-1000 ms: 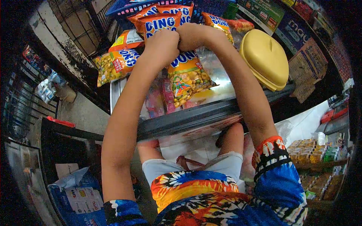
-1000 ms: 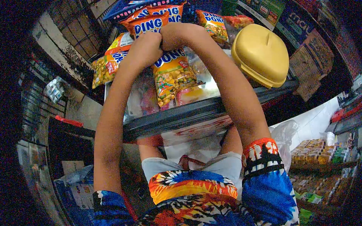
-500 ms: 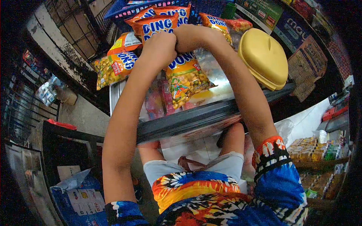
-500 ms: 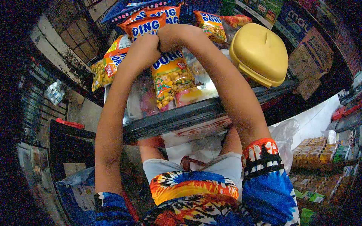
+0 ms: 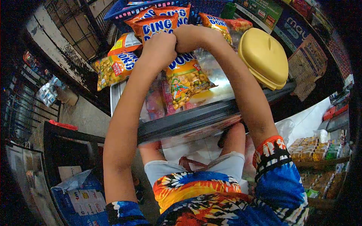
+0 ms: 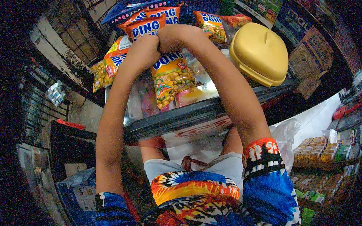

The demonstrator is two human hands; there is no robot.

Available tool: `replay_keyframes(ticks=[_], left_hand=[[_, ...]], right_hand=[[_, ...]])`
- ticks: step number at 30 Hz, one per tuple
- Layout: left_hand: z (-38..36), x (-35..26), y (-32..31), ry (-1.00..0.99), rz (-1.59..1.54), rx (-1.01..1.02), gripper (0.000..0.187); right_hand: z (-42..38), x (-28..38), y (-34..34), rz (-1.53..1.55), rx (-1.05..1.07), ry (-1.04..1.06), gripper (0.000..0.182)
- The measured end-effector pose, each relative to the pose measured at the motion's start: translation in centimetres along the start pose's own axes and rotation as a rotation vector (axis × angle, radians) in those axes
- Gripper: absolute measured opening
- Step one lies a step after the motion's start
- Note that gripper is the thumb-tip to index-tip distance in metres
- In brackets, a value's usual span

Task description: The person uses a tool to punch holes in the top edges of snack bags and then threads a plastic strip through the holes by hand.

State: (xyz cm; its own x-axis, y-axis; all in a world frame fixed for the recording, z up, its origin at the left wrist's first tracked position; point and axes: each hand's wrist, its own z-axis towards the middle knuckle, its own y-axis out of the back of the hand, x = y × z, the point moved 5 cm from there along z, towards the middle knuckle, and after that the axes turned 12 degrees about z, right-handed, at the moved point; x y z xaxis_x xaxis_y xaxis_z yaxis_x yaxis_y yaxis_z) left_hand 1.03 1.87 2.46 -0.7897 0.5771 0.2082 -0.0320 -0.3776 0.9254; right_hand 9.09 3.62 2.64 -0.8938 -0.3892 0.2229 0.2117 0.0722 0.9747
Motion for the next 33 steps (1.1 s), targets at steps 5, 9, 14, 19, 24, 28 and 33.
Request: replay_keyframes(ticks=[5, 9, 14, 19, 24, 28, 33], left_hand=[[-0.21, -0.05, 0.44, -0.003, -0.025, -0.061, 0.02], [-0.22, -0.06, 0.47, 0.0, -0.024, -0.052, 0.02], [-0.2, -0.06, 0.46, -0.002, -0.021, -0.056, 0.02], [-0.16, 0.01, 0.24, 0.015, -0.03, -0.062, 0.02], [-0.11, 0.04, 0.23, 0.006, -0.045, -0.042, 0.02], [-0.18, -0.01, 0.39, 0.009, -0.037, -0.048, 0.02], [-0.04, 0.03, 0.22, 0.016, -0.037, -0.027, 0.02]], right_hand=[[-0.46, 0.4, 0.35, 0.009, -0.015, 0.034, 0.028], [-0.65, 0.63, 0.44, -0.017, -0.014, 0.026, 0.027], [-0.46, 0.46, 0.33, -0.01, -0.039, 0.058, 0.026], [-0.58, 0.68, 0.38, -0.006, -0.026, 0.046, 0.026], [-0.61, 0.52, 0.32, 0.024, -0.03, 0.034, 0.025], [-0.46, 0.49, 0.26, 0.005, -0.028, 0.058, 0.024], [-0.42, 0.58, 0.31, -0.024, -0.002, 0.05, 0.032]])
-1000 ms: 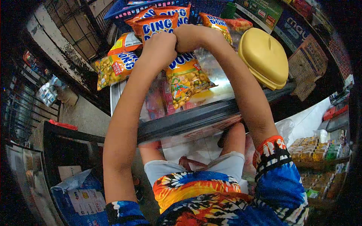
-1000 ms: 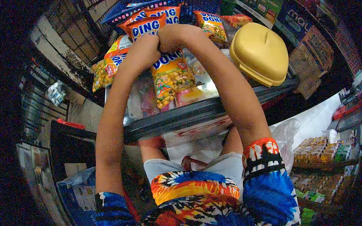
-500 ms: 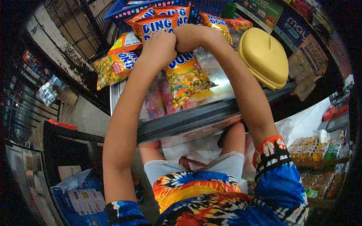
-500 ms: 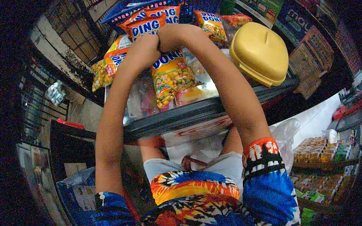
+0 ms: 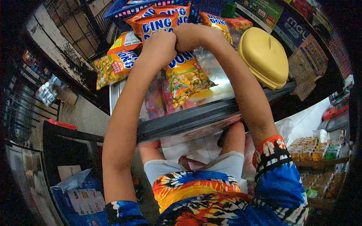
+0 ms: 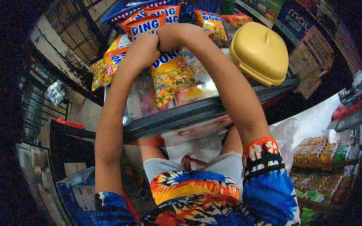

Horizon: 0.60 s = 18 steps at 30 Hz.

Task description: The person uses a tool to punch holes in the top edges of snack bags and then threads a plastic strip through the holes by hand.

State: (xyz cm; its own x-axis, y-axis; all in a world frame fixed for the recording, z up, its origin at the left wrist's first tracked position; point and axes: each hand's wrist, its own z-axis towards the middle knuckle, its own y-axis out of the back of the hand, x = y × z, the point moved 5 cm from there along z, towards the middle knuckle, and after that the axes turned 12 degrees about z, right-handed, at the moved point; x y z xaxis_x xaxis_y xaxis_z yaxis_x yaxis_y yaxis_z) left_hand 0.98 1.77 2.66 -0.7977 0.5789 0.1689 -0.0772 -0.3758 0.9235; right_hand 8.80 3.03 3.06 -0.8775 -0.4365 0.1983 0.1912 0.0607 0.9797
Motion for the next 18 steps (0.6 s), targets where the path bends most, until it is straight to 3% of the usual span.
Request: replay_keyframes(ticks=[18], left_hand=[[-0.05, -0.02, -0.13, -0.028, 0.047, 0.009, 0.02]], right_hand=[[-0.33, 0.06, 0.07, 0.04, -0.016, -0.018, 0.025]])
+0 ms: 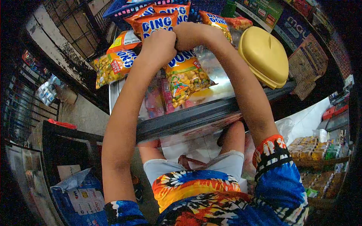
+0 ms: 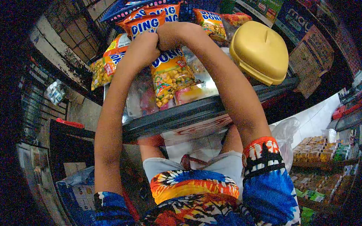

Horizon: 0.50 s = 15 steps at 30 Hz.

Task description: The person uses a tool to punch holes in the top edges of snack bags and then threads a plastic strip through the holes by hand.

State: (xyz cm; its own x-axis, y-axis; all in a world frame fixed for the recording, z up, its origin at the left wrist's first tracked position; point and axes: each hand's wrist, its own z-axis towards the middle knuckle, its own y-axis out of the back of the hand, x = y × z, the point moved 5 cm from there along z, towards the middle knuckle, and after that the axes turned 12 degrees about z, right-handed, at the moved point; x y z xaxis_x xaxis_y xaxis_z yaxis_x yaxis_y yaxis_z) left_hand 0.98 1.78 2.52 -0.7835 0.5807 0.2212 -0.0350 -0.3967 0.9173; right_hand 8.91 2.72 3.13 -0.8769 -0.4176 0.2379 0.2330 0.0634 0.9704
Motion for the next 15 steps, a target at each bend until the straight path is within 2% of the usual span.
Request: replay_keyframes(ticks=[9, 11, 15], left_hand=[[0.23, 0.05, -0.08, -0.001, -0.058, -0.042, 0.02], [0.1, -0.1, 0.14, 0.005, 0.016, 0.032, 0.02], [0.1, -0.06, -0.05, -0.002, 0.014, 0.02, 0.019]], right_hand=[[0.29, -0.25, -0.1, 0.0, -0.023, -0.004, 0.026], [0.03, 0.1, -0.01, 0.002, -0.009, 0.027, 0.026], [0.38, -0.11, -0.2, -0.007, -0.008, 0.036, 0.026]])
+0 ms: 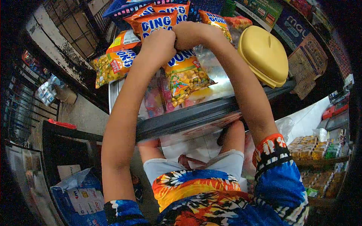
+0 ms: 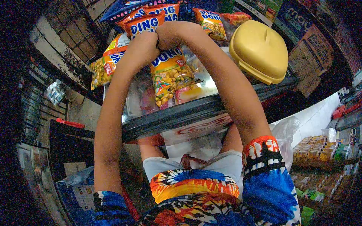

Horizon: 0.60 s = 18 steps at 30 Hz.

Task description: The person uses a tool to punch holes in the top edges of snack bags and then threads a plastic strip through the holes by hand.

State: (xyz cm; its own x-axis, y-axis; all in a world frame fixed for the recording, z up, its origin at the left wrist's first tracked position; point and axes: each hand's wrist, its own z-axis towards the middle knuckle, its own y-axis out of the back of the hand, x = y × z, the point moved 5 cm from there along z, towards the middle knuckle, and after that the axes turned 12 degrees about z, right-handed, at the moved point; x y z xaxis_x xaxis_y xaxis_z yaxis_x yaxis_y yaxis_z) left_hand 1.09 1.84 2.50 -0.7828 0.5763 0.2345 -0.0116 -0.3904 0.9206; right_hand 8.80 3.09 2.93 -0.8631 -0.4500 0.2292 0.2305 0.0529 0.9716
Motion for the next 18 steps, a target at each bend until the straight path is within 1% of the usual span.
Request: replay_keyframes(ticks=[2, 6, 12, 14, 18], left_hand=[[-0.07, 0.04, 0.13, -0.002, -0.053, -0.058, 0.02], [-0.09, 0.04, 0.15, 0.003, -0.055, -0.044, 0.02], [-0.15, 0.04, 0.19, -0.003, -0.063, -0.056, 0.02], [-0.27, -0.03, 0.4, 0.004, -0.048, -0.065, 0.02], [-0.23, -0.06, 0.45, 0.007, -0.038, -0.042, 0.02]], right_hand=[[0.23, -0.26, -0.13, -0.027, 0.014, -0.03, 0.03], [0.23, -0.36, -0.17, -0.023, 0.014, -0.049, 0.03], [0.24, -0.08, -0.1, -0.031, 0.015, -0.009, 0.031], [0.08, -0.15, -0.09, -0.006, 0.029, -0.095, 0.026], [0.11, -0.34, -0.18, 0.018, 0.021, -0.061, 0.025]])
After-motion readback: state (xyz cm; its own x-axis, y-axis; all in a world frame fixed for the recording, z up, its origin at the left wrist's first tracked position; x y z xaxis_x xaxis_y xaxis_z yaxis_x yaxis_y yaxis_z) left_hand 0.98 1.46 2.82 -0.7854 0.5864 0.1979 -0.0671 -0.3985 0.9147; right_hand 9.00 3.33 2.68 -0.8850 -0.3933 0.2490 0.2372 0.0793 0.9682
